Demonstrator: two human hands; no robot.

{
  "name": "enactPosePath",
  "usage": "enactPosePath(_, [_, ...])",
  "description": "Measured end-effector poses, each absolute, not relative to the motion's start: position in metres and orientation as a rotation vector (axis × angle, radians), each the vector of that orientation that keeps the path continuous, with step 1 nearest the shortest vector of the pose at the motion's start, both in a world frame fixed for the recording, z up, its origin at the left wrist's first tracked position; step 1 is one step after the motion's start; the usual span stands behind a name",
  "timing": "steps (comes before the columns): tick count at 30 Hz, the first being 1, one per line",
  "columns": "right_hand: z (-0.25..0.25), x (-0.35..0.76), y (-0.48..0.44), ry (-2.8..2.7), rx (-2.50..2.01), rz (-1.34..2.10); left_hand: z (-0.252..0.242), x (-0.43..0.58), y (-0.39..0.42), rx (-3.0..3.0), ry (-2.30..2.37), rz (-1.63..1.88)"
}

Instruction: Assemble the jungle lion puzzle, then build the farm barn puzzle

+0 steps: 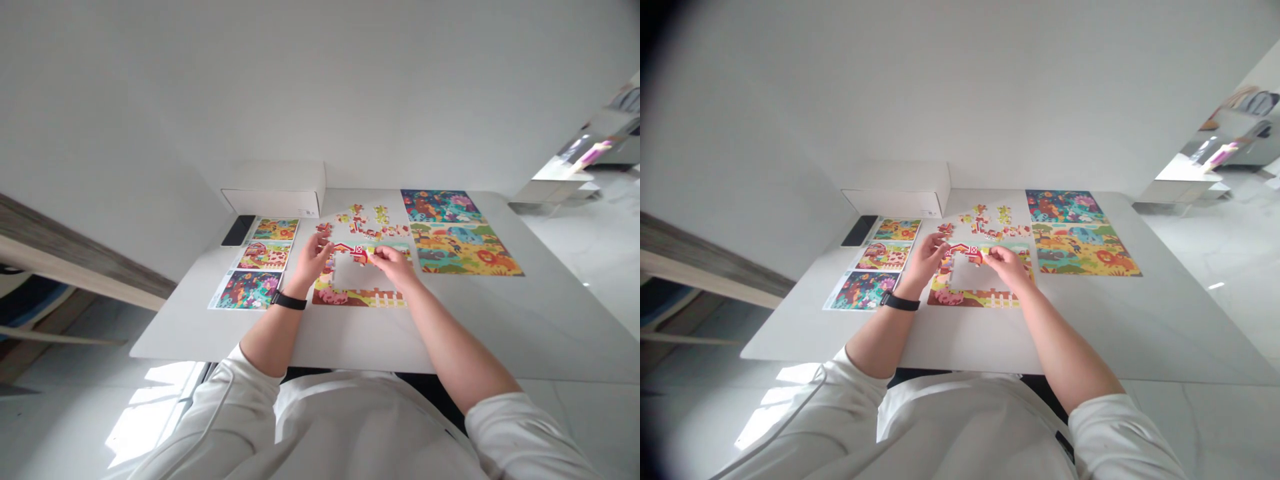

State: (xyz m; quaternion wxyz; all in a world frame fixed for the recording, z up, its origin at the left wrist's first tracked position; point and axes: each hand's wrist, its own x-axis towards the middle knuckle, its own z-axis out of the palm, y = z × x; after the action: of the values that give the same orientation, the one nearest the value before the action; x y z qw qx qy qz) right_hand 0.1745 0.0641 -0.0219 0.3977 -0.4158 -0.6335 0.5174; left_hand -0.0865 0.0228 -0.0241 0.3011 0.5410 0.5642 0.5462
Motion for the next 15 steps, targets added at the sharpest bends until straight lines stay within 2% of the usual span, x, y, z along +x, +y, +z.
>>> enactPosePath(7, [-0.020,0.170,0.058,-1.652,-1.076,1.310,-0.021,-0.073,0.019,1.358,1.304,1.277])
enactPosePath(15, [-0.035,0.166,0.061,-1.727,-1.081,1.298,-0.025,-0.069,0.018,1.363,1.200,1.267])
